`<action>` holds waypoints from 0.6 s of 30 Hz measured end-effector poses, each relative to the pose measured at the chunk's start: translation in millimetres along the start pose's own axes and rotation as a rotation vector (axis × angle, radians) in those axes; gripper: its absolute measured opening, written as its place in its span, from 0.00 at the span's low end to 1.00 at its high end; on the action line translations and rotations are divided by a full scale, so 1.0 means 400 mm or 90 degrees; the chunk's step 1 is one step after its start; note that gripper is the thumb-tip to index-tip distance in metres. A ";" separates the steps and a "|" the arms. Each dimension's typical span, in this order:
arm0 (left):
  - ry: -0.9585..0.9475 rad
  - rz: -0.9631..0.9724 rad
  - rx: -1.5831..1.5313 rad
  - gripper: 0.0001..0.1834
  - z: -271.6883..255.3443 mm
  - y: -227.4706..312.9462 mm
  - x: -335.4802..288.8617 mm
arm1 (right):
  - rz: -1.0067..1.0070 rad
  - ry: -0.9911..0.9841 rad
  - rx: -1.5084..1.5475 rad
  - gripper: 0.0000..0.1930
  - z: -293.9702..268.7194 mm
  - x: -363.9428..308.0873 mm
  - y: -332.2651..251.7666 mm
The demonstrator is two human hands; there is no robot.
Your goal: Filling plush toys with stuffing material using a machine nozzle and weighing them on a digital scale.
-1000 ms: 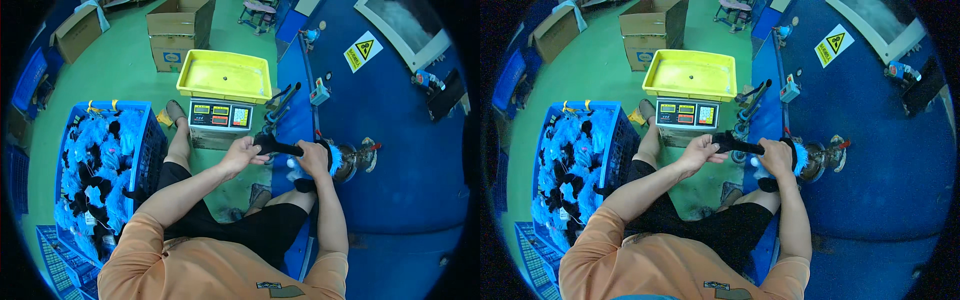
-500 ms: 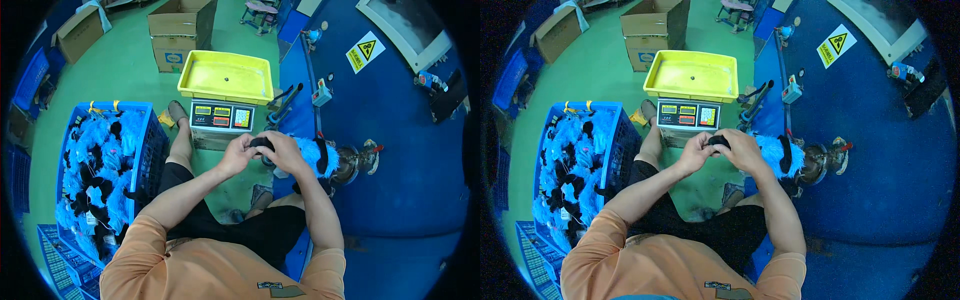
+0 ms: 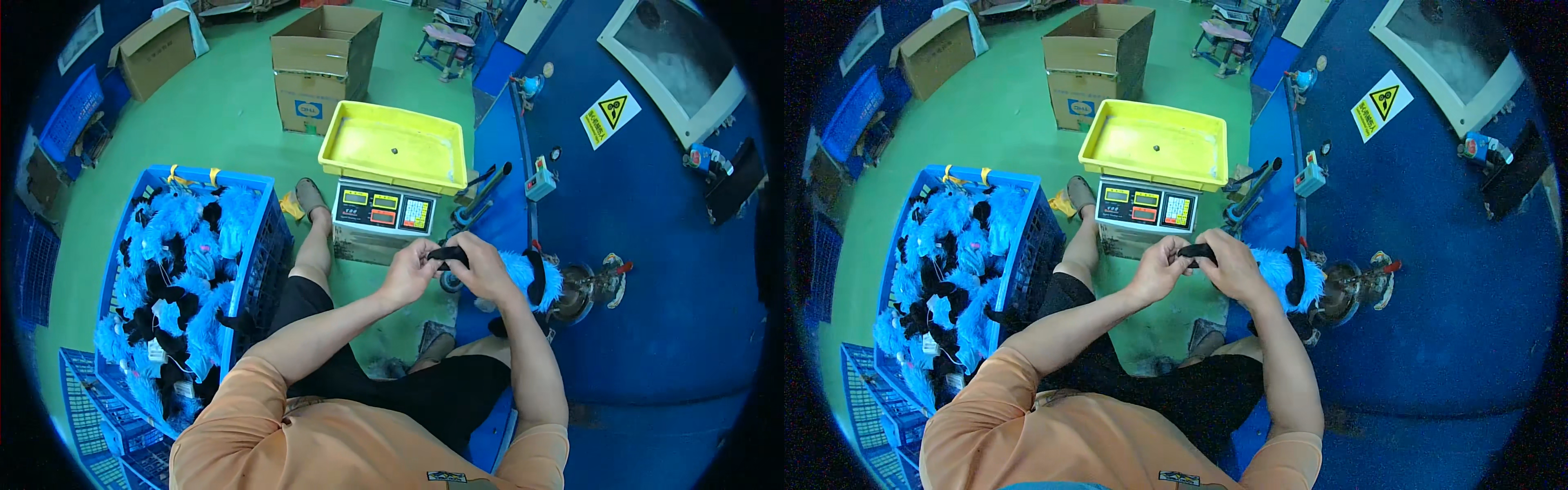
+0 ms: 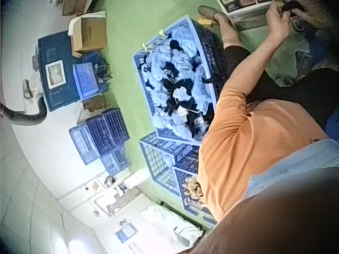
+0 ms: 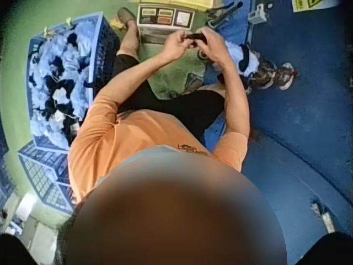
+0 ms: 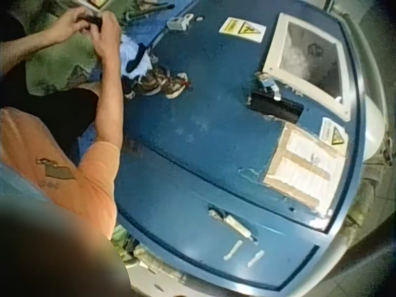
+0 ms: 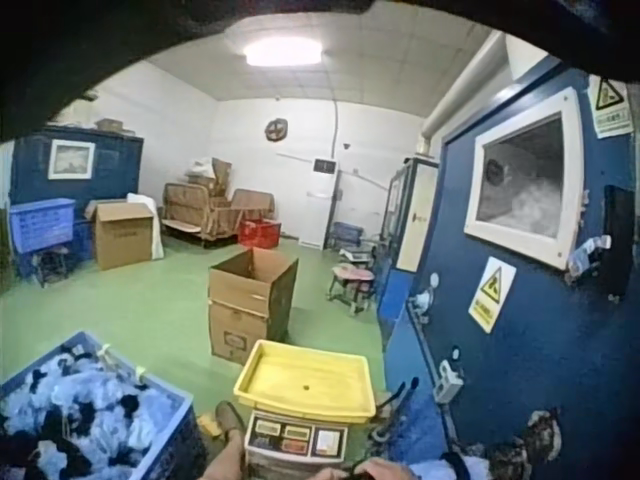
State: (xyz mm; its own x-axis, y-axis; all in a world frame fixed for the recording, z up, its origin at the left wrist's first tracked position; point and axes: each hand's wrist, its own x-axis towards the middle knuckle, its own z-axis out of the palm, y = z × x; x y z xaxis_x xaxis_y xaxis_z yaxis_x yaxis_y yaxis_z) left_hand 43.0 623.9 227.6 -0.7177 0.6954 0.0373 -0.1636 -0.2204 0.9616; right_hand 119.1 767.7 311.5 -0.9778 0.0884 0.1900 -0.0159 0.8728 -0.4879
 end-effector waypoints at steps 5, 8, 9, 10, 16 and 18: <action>-0.053 -0.018 0.098 0.05 -0.020 0.027 0.022 | -0.007 0.019 -0.023 0.11 0.011 0.000 0.009; -0.101 -0.044 0.165 0.05 -0.029 0.031 0.026 | 0.008 0.032 -0.059 0.11 0.019 -0.004 0.004; -0.069 -0.049 0.148 0.06 -0.026 0.022 0.021 | 0.021 0.037 -0.064 0.11 0.020 -0.007 -0.002; -0.038 -0.055 0.131 0.06 -0.022 0.012 0.014 | 0.035 0.043 -0.068 0.12 0.020 -0.010 -0.007; -0.087 -0.047 -0.029 0.08 -0.034 0.012 0.040 | 0.100 0.057 -0.054 0.12 0.019 -0.009 0.006; -0.124 -0.042 -0.072 0.08 -0.049 0.023 0.053 | 0.114 0.060 -0.047 0.12 0.019 -0.002 0.010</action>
State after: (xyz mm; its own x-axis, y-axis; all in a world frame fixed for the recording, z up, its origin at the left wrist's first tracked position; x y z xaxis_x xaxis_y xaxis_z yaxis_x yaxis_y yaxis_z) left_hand 13.0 623.2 231.9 -0.5600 0.8277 0.0376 -0.2893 -0.2378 0.9272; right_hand 118.3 767.4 303.1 -0.9397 0.2868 0.1864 0.1751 0.8715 -0.4582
